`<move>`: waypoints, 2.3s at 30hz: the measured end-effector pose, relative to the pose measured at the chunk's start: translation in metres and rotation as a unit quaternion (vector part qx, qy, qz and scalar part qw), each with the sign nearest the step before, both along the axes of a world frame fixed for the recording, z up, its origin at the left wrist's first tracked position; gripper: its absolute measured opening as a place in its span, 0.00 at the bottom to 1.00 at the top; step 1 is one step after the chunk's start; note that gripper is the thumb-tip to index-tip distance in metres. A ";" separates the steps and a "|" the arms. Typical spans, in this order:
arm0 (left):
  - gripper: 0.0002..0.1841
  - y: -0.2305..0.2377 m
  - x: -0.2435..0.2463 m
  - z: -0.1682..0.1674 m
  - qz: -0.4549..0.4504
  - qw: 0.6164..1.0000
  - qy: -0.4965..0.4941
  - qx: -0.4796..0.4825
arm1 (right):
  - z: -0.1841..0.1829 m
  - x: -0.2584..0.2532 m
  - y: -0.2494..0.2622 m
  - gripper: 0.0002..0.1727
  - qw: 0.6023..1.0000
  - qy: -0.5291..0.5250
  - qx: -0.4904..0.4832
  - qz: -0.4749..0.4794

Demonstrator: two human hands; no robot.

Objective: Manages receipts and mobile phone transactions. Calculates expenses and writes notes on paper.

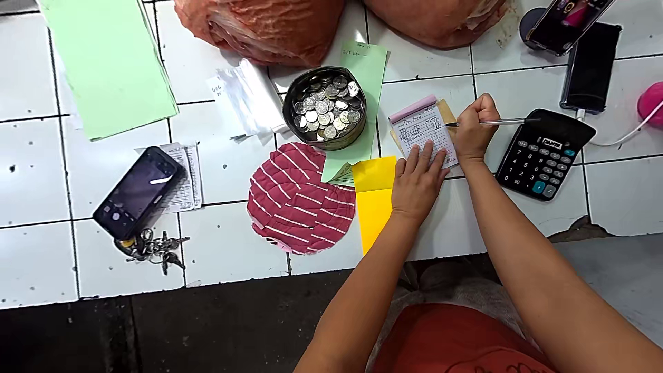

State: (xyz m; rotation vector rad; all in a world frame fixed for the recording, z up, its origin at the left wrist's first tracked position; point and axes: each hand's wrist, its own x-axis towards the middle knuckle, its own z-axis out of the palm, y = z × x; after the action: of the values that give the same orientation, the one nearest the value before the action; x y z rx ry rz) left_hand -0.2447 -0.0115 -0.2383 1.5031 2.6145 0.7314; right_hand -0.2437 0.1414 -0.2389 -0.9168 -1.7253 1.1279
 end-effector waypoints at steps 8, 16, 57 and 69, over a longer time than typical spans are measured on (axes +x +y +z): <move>0.18 0.000 0.000 -0.006 -0.001 0.999 0.030 0.018 | 0.063 0.153 0.033 0.18 0.939 -0.313 0.139 0.037; 0.14 -0.001 0.002 -0.004 0.019 0.998 0.049 0.024 | 0.031 0.225 0.031 0.69 0.890 -0.442 0.087 0.066; 0.18 -0.014 0.017 0.002 0.051 0.999 0.010 -0.008 | 0.005 0.204 -0.015 0.27 0.875 -0.342 0.279 0.200; 0.17 -0.012 0.018 -0.003 0.046 0.999 0.006 -0.001 | 0.041 0.169 0.012 0.31 0.878 -0.402 0.175 0.192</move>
State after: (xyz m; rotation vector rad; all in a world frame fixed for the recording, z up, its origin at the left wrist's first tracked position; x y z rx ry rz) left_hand -0.2263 -0.0235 -0.2414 1.3994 2.7081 0.7274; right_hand -0.0750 0.1531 -0.1984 -0.8885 -2.7837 0.6291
